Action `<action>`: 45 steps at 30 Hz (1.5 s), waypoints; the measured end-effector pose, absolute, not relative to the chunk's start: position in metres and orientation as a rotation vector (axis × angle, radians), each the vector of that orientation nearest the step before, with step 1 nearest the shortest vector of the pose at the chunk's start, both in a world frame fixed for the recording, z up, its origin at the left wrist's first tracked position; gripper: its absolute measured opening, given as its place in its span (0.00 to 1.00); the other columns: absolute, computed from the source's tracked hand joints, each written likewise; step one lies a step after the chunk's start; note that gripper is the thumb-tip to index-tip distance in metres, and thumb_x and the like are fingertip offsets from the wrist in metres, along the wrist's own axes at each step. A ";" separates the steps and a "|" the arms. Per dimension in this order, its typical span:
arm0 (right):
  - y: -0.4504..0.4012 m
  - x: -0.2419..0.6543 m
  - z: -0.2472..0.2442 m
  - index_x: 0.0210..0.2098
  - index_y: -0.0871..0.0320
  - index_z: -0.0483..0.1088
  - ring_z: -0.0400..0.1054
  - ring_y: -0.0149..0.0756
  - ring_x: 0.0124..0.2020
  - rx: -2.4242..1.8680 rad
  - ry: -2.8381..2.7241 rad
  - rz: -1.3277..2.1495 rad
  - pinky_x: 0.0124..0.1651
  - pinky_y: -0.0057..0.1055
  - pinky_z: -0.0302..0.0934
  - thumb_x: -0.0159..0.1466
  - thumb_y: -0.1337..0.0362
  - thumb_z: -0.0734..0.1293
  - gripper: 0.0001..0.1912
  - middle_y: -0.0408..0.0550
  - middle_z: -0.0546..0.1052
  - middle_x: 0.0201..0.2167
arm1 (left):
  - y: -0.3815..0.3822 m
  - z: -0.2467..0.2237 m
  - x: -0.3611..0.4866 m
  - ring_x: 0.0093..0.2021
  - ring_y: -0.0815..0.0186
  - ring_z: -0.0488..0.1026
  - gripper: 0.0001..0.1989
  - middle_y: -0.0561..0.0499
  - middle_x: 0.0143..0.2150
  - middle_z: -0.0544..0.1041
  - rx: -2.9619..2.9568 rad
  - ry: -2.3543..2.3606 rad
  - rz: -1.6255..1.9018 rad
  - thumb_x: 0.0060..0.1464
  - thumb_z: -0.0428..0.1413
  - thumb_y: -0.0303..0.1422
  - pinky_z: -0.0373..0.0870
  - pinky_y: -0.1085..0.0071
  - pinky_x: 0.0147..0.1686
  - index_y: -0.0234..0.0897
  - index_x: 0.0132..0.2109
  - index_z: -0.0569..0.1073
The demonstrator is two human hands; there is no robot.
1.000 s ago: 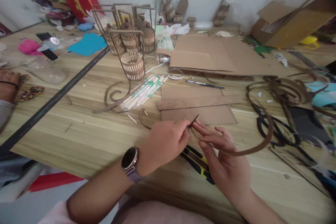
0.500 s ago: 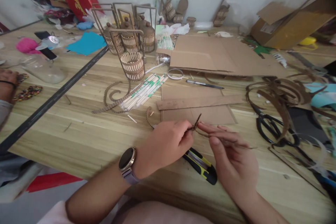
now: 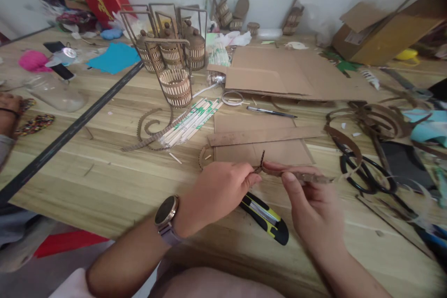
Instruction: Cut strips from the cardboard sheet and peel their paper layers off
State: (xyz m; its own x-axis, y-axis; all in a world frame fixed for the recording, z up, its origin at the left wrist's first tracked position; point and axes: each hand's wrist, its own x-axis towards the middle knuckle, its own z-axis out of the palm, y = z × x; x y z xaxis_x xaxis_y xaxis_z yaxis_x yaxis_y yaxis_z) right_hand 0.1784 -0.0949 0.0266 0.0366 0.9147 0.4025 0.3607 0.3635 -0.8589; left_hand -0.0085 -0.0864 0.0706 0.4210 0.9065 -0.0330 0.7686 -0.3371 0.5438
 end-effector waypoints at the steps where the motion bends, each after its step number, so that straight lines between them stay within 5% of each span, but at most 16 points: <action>1: -0.095 0.180 0.027 0.38 0.51 0.72 0.80 0.40 0.44 -1.227 -1.559 0.638 0.46 0.39 0.74 0.69 0.57 0.66 0.07 0.46 0.84 0.40 | -0.086 0.070 -0.009 0.29 0.67 0.71 0.16 0.53 0.27 0.74 2.188 1.436 0.392 0.69 0.52 0.34 0.54 0.70 0.29 0.36 0.31 0.69; 7: -0.095 0.183 0.027 0.41 0.52 0.74 0.78 0.45 0.40 -1.281 -2.117 0.492 0.39 0.41 0.70 0.63 0.47 0.70 0.16 0.49 0.83 0.38 | -0.080 0.069 -0.020 0.26 0.66 0.70 0.17 0.54 0.23 0.72 1.997 1.617 0.594 0.70 0.47 0.36 0.54 0.70 0.28 0.37 0.31 0.70; 11: -0.101 0.168 0.019 0.50 0.55 0.72 0.74 0.51 0.42 -1.191 -2.560 0.325 0.42 0.46 0.68 0.55 0.56 0.77 0.25 0.51 0.81 0.41 | -0.074 0.074 -0.029 0.28 0.64 0.72 0.20 0.55 0.21 0.71 1.792 1.624 0.742 0.70 0.43 0.38 0.59 0.70 0.30 0.39 0.31 0.71; 15: -0.101 0.164 0.016 0.52 0.57 0.70 0.74 0.46 0.39 -1.230 -2.616 0.345 0.39 0.41 0.68 0.61 0.65 0.70 0.19 0.52 0.77 0.40 | -0.071 0.079 -0.037 0.34 0.62 0.75 0.23 0.54 0.21 0.71 1.717 1.638 0.818 0.70 0.41 0.41 0.61 0.69 0.33 0.40 0.26 0.65; 21: -0.091 0.191 0.035 0.39 0.54 0.67 0.71 0.36 0.26 -1.341 -2.444 0.507 0.26 0.31 0.62 0.65 0.65 0.59 0.06 0.47 0.73 0.31 | -0.071 0.080 -0.038 0.35 0.62 0.75 0.23 0.55 0.20 0.68 1.730 1.633 0.864 0.69 0.41 0.38 0.62 0.69 0.37 0.41 0.24 0.61; 25: -0.090 0.197 0.043 0.56 0.52 0.66 0.77 0.40 0.33 -1.297 -2.368 0.535 0.31 0.32 0.66 0.70 0.62 0.57 0.17 0.49 0.81 0.40 | -0.072 0.076 -0.033 0.25 0.65 0.68 0.21 0.56 0.21 0.69 1.734 1.636 0.775 0.69 0.41 0.40 0.59 0.68 0.32 0.41 0.27 0.62; 28: -0.091 0.193 0.044 0.59 0.50 0.64 0.78 0.41 0.40 -1.343 -2.270 0.680 0.36 0.34 0.68 0.71 0.56 0.57 0.19 0.50 0.82 0.45 | -0.073 0.073 -0.031 0.26 0.65 0.68 0.19 0.57 0.21 0.68 1.718 1.617 0.783 0.69 0.41 0.41 0.59 0.68 0.31 0.41 0.29 0.62; 32: -0.093 0.191 0.047 0.37 0.52 0.66 0.68 0.34 0.22 -1.463 -2.065 1.070 0.26 0.31 0.61 0.70 0.46 0.56 0.19 0.42 0.74 0.21 | -0.074 0.072 -0.032 0.27 0.65 0.69 0.19 0.57 0.23 0.69 1.657 1.594 0.892 0.68 0.43 0.45 0.60 0.69 0.31 0.41 0.31 0.62; 34: -0.094 0.192 0.049 0.33 0.52 0.63 0.64 0.32 0.21 -1.428 -1.903 1.367 0.25 0.30 0.59 0.70 0.43 0.56 0.20 0.40 0.70 0.18 | -0.074 0.071 -0.033 0.27 0.66 0.69 0.18 0.57 0.23 0.69 1.633 1.597 0.918 0.68 0.44 0.45 0.61 0.69 0.31 0.41 0.33 0.64; 39: -0.095 0.189 0.051 0.36 0.54 0.64 0.65 0.28 0.22 -1.239 -1.215 1.944 0.24 0.27 0.60 0.63 0.49 0.68 0.16 0.40 0.71 0.27 | -0.071 0.069 -0.034 0.25 0.67 0.67 0.14 0.57 0.24 0.70 1.574 1.611 0.903 0.68 0.44 0.39 0.61 0.69 0.30 0.40 0.35 0.65; 45: -0.092 0.179 0.046 0.54 0.47 0.63 0.61 0.26 0.19 -1.198 -0.832 1.981 0.21 0.27 0.63 0.57 0.52 0.72 0.28 0.36 0.71 0.30 | -0.069 0.067 -0.034 0.25 0.68 0.67 0.12 0.58 0.24 0.71 1.510 1.611 0.879 0.67 0.44 0.37 0.60 0.70 0.29 0.40 0.37 0.67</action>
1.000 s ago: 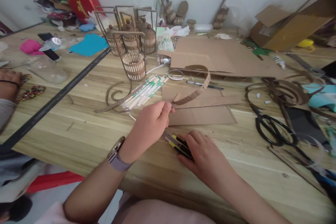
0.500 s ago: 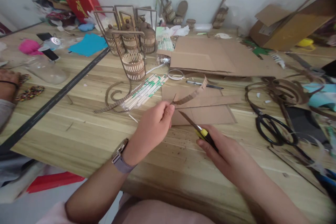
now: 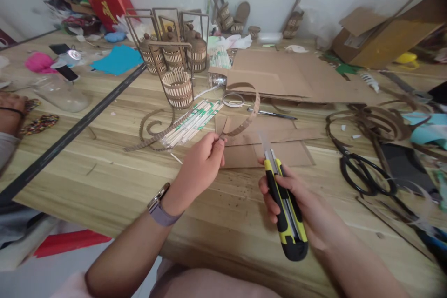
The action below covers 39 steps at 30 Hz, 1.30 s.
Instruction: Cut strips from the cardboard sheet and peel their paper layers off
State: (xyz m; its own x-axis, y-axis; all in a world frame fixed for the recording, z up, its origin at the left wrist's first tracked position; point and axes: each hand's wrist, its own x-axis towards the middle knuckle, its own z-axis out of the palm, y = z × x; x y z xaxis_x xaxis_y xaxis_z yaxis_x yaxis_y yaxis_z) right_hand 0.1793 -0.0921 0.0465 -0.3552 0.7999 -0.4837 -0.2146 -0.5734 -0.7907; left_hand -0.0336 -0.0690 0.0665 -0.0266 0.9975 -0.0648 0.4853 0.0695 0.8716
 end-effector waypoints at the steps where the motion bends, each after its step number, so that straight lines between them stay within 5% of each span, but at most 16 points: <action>1: -0.092 0.179 0.045 0.56 0.46 0.61 0.61 0.26 0.19 -1.196 -0.841 1.988 0.22 0.28 0.63 0.58 0.52 0.70 0.29 0.36 0.71 0.29 | -0.069 0.066 -0.034 0.25 0.67 0.67 0.11 0.57 0.24 0.71 1.506 1.607 0.877 0.67 0.44 0.37 0.60 0.70 0.29 0.40 0.38 0.67; 5: -0.094 0.180 0.041 0.58 0.45 0.58 0.55 0.25 0.17 -1.128 -0.880 2.021 0.19 0.26 0.57 0.63 0.55 0.64 0.24 0.35 0.68 0.29 | -0.067 0.064 -0.034 0.25 0.67 0.67 0.11 0.57 0.24 0.71 1.487 1.593 0.878 0.67 0.45 0.37 0.61 0.71 0.29 0.39 0.39 0.67; 12: -0.096 0.180 0.041 0.53 0.47 0.59 0.52 0.25 0.15 -1.072 -0.857 2.043 0.16 0.26 0.50 0.56 0.61 0.62 0.25 0.36 0.65 0.28 | -0.066 0.063 -0.033 0.24 0.67 0.68 0.11 0.57 0.24 0.71 1.486 1.595 0.867 0.67 0.45 0.37 0.61 0.71 0.27 0.40 0.37 0.66; 21: -0.094 0.175 0.043 0.49 0.49 0.62 0.53 0.25 0.17 -1.083 -0.854 2.012 0.19 0.27 0.52 0.46 0.67 0.61 0.29 0.38 0.65 0.29 | -0.067 0.060 -0.033 0.25 0.67 0.68 0.11 0.57 0.24 0.70 1.475 1.574 0.875 0.67 0.45 0.38 0.62 0.71 0.28 0.39 0.38 0.66; 28: -0.100 0.174 0.039 0.39 0.51 0.59 0.56 0.25 0.21 -1.092 -0.933 2.004 0.22 0.27 0.56 0.46 0.69 0.62 0.20 0.40 0.67 0.34 | -0.066 0.063 -0.032 0.25 0.67 0.68 0.11 0.57 0.24 0.71 1.481 1.590 0.844 0.67 0.44 0.37 0.61 0.71 0.28 0.39 0.37 0.66; 32: -0.100 0.180 0.038 0.49 0.51 0.63 0.60 0.29 0.23 -1.224 -1.377 1.786 0.25 0.29 0.60 0.63 0.57 0.63 0.15 0.44 0.71 0.35 | -0.068 0.065 -0.030 0.23 0.67 0.68 0.12 0.57 0.23 0.71 1.535 1.601 0.781 0.67 0.44 0.37 0.59 0.71 0.27 0.40 0.36 0.66; 35: -0.097 0.184 0.040 0.61 0.52 0.63 0.65 0.33 0.26 -1.352 -1.810 1.316 0.30 0.32 0.64 0.68 0.45 0.57 0.27 0.45 0.73 0.31 | -0.071 0.066 -0.027 0.23 0.67 0.68 0.13 0.57 0.23 0.71 1.596 1.596 0.736 0.67 0.44 0.36 0.59 0.71 0.26 0.40 0.34 0.65; 39: -0.096 0.184 0.043 0.68 0.55 0.57 0.69 0.36 0.26 -1.452 -2.060 0.997 0.31 0.33 0.66 0.70 0.44 0.54 0.33 0.44 0.74 0.28 | -0.076 0.068 -0.023 0.23 0.67 0.68 0.13 0.56 0.23 0.72 1.639 1.557 0.695 0.68 0.44 0.36 0.60 0.71 0.26 0.41 0.34 0.64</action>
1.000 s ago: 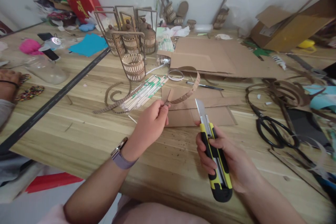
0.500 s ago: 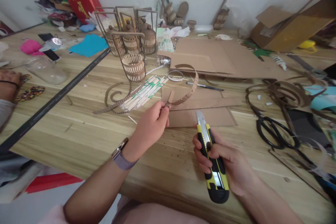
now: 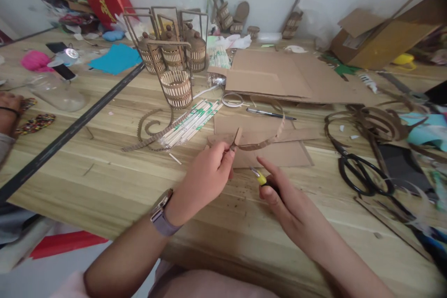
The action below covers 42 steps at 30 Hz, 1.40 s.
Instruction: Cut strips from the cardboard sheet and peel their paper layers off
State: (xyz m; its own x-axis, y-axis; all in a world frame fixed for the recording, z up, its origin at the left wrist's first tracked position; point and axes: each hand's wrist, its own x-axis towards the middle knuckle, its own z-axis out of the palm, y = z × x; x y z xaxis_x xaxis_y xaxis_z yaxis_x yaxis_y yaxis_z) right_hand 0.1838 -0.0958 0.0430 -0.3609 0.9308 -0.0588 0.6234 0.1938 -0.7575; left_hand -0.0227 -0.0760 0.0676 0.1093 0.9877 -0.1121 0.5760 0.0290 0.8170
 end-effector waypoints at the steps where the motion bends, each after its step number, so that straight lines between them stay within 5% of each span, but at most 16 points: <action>1: -0.096 0.183 0.043 0.69 0.56 0.56 0.70 0.36 0.26 -1.463 -2.083 0.971 0.30 0.33 0.66 0.71 0.44 0.53 0.34 0.44 0.75 0.28 | -0.077 0.068 -0.022 0.22 0.67 0.69 0.12 0.56 0.23 0.73 1.644 1.539 0.684 0.68 0.44 0.36 0.60 0.71 0.26 0.41 0.34 0.64; 9: -0.095 0.182 0.042 0.68 0.55 0.59 0.75 0.36 0.30 -1.362 -2.194 0.804 0.34 0.31 0.69 0.72 0.50 0.53 0.29 0.48 0.80 0.33 | -0.083 0.073 -0.021 0.19 0.69 0.68 0.13 0.56 0.24 0.74 1.571 1.416 0.679 0.68 0.44 0.37 0.62 0.72 0.23 0.39 0.38 0.68; 16: -0.094 0.184 0.042 0.66 0.52 0.61 0.79 0.42 0.42 -1.260 -2.258 0.595 0.37 0.34 0.72 0.72 0.55 0.56 0.25 0.54 0.82 0.48 | -0.088 0.080 -0.026 0.17 0.73 0.66 0.14 0.57 0.24 0.74 1.478 1.332 0.667 0.68 0.44 0.40 0.61 0.76 0.21 0.39 0.36 0.67; 42: -0.088 0.198 0.041 0.58 0.57 0.68 0.77 0.38 0.30 -1.111 -2.491 0.031 0.27 0.31 0.69 0.73 0.55 0.56 0.21 0.52 0.80 0.38 | -0.088 0.087 -0.029 0.19 0.75 0.66 0.16 0.59 0.23 0.75 1.592 1.348 0.541 0.68 0.44 0.36 0.61 0.75 0.26 0.38 0.33 0.68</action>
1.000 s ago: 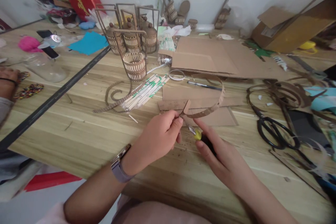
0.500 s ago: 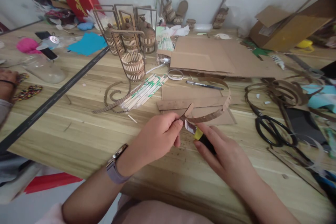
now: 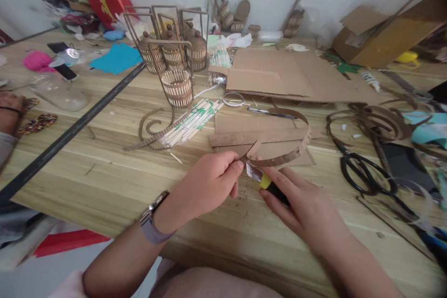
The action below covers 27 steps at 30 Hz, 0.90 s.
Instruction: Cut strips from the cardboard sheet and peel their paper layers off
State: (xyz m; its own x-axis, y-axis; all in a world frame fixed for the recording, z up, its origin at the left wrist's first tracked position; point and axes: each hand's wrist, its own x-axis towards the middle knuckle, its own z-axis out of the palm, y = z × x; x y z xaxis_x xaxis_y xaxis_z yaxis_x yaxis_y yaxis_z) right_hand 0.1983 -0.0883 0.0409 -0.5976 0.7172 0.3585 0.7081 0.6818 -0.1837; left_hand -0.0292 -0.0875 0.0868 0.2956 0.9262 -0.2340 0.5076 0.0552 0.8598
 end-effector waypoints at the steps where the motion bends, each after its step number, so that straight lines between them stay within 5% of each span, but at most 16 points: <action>1: -0.088 0.198 0.041 0.58 0.57 0.68 0.77 0.38 0.30 -1.101 -2.495 0.019 0.27 0.31 0.70 0.73 0.55 0.56 0.21 0.52 0.80 0.38 | -0.088 0.086 -0.029 0.19 0.75 0.66 0.16 0.59 0.23 0.75 1.590 1.345 0.537 0.68 0.44 0.36 0.61 0.75 0.25 0.38 0.33 0.68; 22: -0.088 0.197 0.041 0.51 0.59 0.72 0.77 0.38 0.28 -1.034 -2.504 -0.041 0.28 0.33 0.71 0.73 0.57 0.55 0.19 0.55 0.81 0.38 | -0.087 0.089 -0.027 0.18 0.74 0.64 0.19 0.60 0.19 0.70 1.583 1.347 0.517 0.68 0.46 0.35 0.59 0.75 0.24 0.38 0.26 0.66; 27: -0.089 0.196 0.044 0.56 0.56 0.69 0.78 0.39 0.30 -1.084 -2.482 0.123 0.28 0.32 0.71 0.73 0.58 0.56 0.18 0.52 0.81 0.37 | -0.087 0.089 -0.028 0.19 0.74 0.65 0.19 0.60 0.20 0.71 1.599 1.354 0.518 0.68 0.46 0.36 0.59 0.74 0.24 0.38 0.27 0.66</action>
State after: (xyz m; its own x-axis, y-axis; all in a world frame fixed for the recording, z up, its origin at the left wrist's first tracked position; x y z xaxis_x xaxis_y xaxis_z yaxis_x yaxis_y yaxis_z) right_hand 0.1964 -0.0892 0.0438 -0.6036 0.7176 0.3474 0.6798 0.6909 -0.2459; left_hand -0.0280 -0.0868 0.0887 0.2987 0.9222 -0.2454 0.5227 0.0570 0.8506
